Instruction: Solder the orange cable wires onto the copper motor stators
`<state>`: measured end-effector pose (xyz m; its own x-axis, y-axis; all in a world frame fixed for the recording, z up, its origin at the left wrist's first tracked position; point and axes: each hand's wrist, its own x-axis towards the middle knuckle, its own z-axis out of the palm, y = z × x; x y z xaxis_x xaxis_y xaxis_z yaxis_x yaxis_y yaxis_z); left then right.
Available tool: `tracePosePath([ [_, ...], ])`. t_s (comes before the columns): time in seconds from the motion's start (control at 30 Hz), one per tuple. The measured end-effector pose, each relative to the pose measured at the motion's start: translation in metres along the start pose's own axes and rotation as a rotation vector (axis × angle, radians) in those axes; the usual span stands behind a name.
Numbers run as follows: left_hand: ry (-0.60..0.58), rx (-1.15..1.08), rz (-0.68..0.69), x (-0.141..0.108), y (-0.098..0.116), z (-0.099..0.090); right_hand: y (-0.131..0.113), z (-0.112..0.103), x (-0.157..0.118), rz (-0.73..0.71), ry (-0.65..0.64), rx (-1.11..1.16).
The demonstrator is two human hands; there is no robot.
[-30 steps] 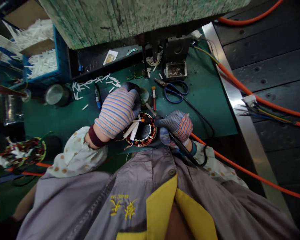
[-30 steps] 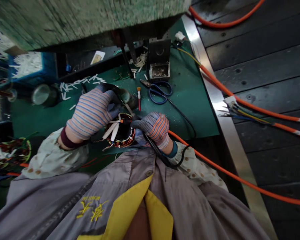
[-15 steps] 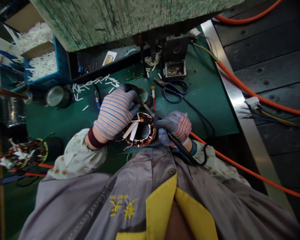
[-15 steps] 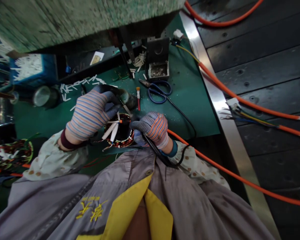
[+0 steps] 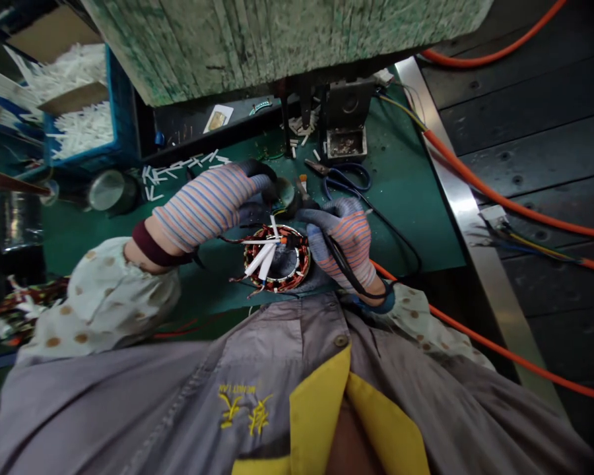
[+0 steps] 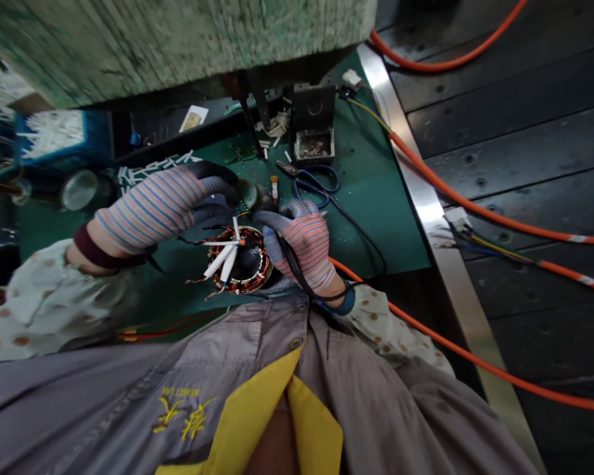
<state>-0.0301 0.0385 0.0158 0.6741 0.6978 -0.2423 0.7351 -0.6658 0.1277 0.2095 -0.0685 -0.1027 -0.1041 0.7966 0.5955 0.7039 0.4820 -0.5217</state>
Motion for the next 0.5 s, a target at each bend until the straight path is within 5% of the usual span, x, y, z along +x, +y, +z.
tracePosePath([
  [0.17, 0.042, -0.213, 0.034, 0.002, -0.009, 0.008, 0.001, 0.007, 0.015, 0.043, -0.166, -0.044],
  [0.5, 0.298, -0.37, -0.187, -0.006, 0.015, 0.033, 0.004, 0.007, 0.027, -0.031, -0.132, -0.086],
])
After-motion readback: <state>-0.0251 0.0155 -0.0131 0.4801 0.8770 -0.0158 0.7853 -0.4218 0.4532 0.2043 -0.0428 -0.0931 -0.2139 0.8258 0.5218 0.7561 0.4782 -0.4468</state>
